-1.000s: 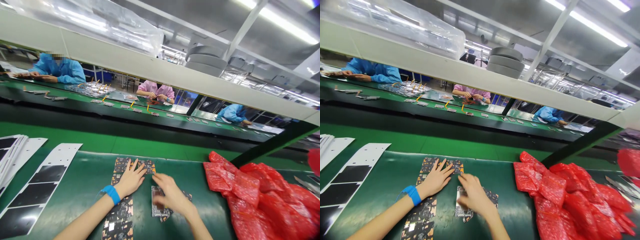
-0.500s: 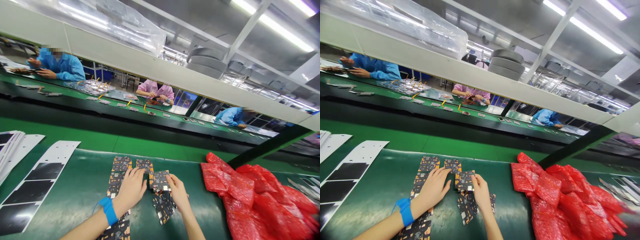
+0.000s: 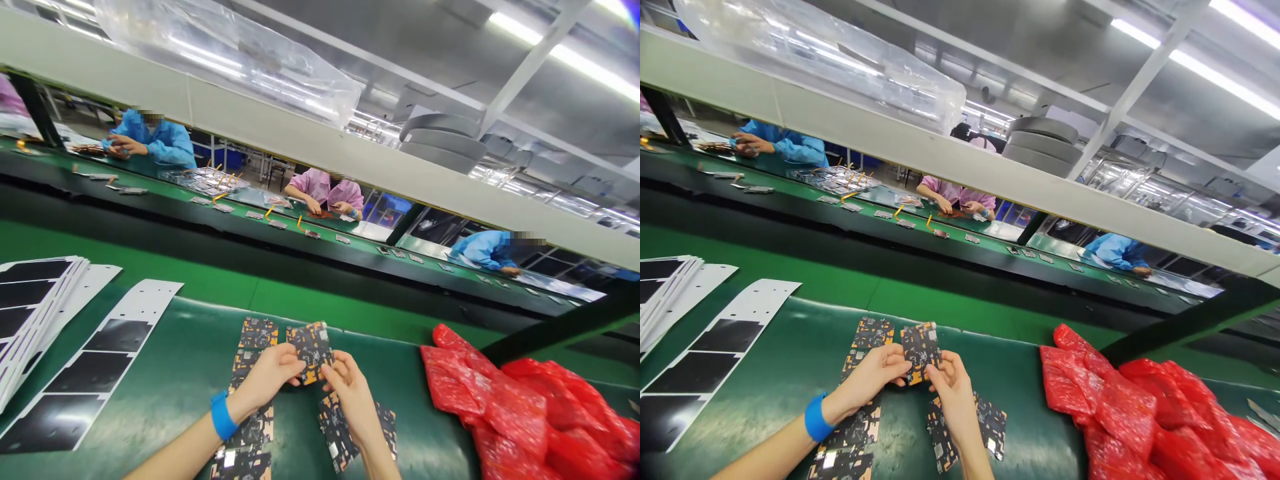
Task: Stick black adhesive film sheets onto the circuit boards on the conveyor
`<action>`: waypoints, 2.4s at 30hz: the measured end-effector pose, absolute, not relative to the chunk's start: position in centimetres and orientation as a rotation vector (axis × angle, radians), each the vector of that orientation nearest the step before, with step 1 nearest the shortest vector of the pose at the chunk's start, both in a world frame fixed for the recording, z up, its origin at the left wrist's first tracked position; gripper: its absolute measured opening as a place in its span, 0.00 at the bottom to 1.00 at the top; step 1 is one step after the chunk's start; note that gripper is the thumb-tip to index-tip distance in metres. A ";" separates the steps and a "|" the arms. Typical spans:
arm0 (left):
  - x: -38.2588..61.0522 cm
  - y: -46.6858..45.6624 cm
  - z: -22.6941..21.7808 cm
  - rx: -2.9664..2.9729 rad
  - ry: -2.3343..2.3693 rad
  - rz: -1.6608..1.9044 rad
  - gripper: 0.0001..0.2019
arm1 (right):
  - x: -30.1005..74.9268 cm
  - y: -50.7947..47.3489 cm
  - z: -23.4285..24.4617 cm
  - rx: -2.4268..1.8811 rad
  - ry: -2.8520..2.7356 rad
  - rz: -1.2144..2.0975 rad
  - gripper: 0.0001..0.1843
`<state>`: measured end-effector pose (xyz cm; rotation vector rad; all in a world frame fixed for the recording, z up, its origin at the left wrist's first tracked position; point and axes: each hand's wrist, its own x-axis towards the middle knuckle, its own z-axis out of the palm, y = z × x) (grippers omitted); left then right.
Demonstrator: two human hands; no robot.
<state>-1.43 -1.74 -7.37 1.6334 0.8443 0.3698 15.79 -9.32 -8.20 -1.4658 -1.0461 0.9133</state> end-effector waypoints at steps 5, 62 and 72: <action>-3.2 -2.1 -7.0 1.739 0.878 0.132 0.14 | 17.8 -7.2 -9.1 -1.508 -1.211 0.940 0.22; -1.5 -11.4 -13.5 2.882 0.736 -0.240 0.39 | 24.9 -18.5 -11.8 -2.237 -1.375 0.391 0.10; -2.6 -10.8 -13.4 3.034 0.699 -0.081 0.40 | 20.1 -25.9 -15.8 -2.021 -0.830 0.894 0.27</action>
